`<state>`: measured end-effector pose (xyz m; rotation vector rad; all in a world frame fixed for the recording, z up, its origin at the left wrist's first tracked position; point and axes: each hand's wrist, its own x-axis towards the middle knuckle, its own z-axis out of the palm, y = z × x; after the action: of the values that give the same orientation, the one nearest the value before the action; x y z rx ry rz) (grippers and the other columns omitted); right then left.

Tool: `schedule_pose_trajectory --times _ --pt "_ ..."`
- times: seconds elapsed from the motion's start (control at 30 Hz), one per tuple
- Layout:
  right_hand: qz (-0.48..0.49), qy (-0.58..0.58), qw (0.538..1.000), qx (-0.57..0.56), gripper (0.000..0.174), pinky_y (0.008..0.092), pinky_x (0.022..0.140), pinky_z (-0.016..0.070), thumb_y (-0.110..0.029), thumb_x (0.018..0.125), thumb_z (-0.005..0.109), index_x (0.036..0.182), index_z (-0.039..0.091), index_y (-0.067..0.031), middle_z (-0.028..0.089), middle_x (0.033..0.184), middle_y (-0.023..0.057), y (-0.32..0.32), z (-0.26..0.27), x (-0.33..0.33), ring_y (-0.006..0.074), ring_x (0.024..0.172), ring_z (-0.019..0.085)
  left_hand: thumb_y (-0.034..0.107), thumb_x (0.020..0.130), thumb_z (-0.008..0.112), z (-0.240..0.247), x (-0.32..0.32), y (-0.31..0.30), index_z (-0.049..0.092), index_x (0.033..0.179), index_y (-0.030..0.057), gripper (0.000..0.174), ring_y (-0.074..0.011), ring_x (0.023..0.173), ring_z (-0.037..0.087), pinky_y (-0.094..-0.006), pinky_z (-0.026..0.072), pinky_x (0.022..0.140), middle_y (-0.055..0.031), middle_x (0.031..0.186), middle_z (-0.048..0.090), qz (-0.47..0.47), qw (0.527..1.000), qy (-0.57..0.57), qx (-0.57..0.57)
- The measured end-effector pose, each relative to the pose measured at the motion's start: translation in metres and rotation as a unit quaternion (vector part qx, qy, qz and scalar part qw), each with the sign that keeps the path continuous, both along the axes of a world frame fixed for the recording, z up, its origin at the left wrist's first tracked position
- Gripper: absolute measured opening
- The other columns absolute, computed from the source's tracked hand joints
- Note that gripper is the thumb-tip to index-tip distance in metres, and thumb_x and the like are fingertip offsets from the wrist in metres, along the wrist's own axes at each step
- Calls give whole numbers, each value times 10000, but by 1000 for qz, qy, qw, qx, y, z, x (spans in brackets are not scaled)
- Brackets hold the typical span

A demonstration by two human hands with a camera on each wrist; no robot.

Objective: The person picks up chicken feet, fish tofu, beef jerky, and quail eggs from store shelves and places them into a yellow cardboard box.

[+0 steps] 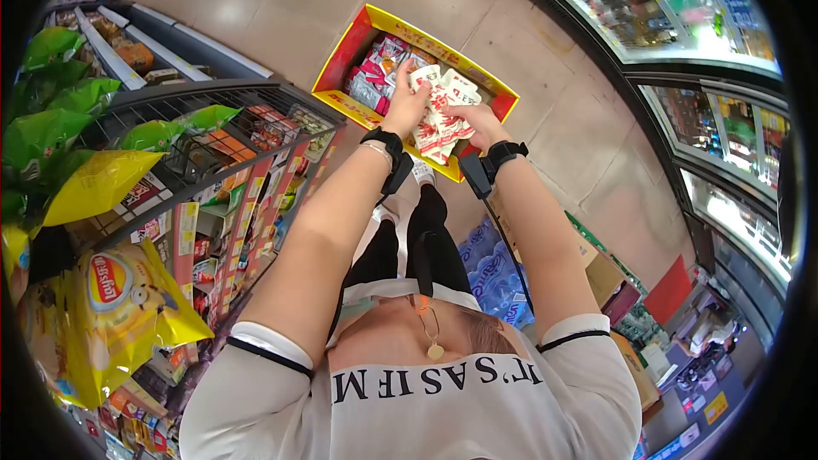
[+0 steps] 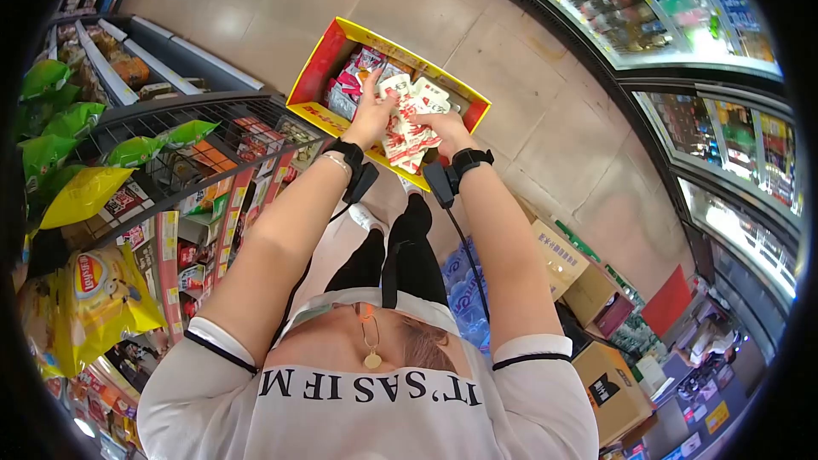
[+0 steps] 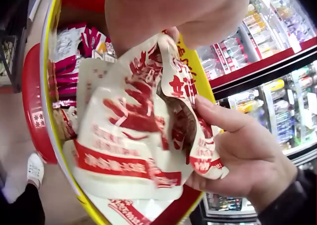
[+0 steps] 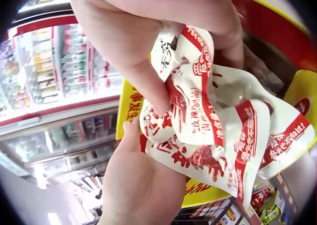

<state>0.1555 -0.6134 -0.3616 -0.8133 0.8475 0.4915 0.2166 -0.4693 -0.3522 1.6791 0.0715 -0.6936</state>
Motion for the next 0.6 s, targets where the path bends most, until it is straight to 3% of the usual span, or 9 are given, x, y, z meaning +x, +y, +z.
schedule_pose_trajectory --times 0.1,0.17,0.2,0.27,0.33,0.43,0.5,0.57,0.6 --pt "5 32 999 -35 251 382 720 527 40 718 636 959 567 30 631 919 122 -3 -42 5 227 806 634 -9 792 571 -31 4 5 40 1394 86 808 -192 1007 521 -300 445 833 -155 1179 482 -50 997 49 -15" --pt "-11 114 993 -34 227 390 680 526 24 714 643 929 571 27 627 894 125 -5 -56 7 228 765 628 -3 770 589 -40 -2 3 57 1395 67 823 -205 1012 524 -299 445 836 -161 1180 483 -48 997 66 -2" --pt "-47 110 993 -14 217 380 669 520 4 710 650 912 573 23 623 877 123 -6 -87 3 238 740 619 33 757 616 -20 -4 -1 113 1385 46 805 -203 1009 528 -301 449 829 -166 1166 496 -63 993 72 67" --pt "-92 131 986 -52 272 368 676 506 25 673 672 925 570 32 620 890 125 -1 -91 5 236 747 617 86 752 647 -65 -13 6 202 1355 26 752 -185 985 538 -287 451 820 -170 1134 512 -106 987 88 83" --pt "-171 132 972 -88 368 367 695 488 44 626 706 961 556 47 611 941 134 4 -101 5 249 783 607 93 774 630 -55 -24 11 308 1307 11 628 -176 959 547 -285 459 803 -152 1125 521 -98 986 66 119" --pt "-205 221 929 -214 395 365 728 481 34 634 714 991 546 57 602 981 144 24 -107 6 247 856 590 76 799 596 -22 -35 26 372 1264 3 521 -173 958 548 -287 462 801 -127 1153 516 -44 998 14 32" --pt "-234 134 960 -71 566 361 817 443 0 646 733 1141 462 47 545 1116 158 26 -142 -10 236 975 547 40 827 548 -3 -44 47 455 1183 18 369 -144 954 547 -266 442 840 -85 1107 534 -32 999 -4 -4" --pt "-193 195 959 -73 309 464 754 502 -20 794 584 1090 497 -9 563 1054 153 25 -210 -25 299 891 601 19 835 528 16 -53 74 496 1132 19 299 -135 952 548 -263 440 848 -63 1058 552 -28 998 19 -47" --pt "-143 223 959 -104 336 501 785 483 -30 817 543 1146 475 -35 553 1077 155 24 -202 -24 318 922 587 19 835 528 22 -59 90 496 1132 19 299 -135 952 548 -263 440 848 -63 1058 552 -24 999 13 -46"
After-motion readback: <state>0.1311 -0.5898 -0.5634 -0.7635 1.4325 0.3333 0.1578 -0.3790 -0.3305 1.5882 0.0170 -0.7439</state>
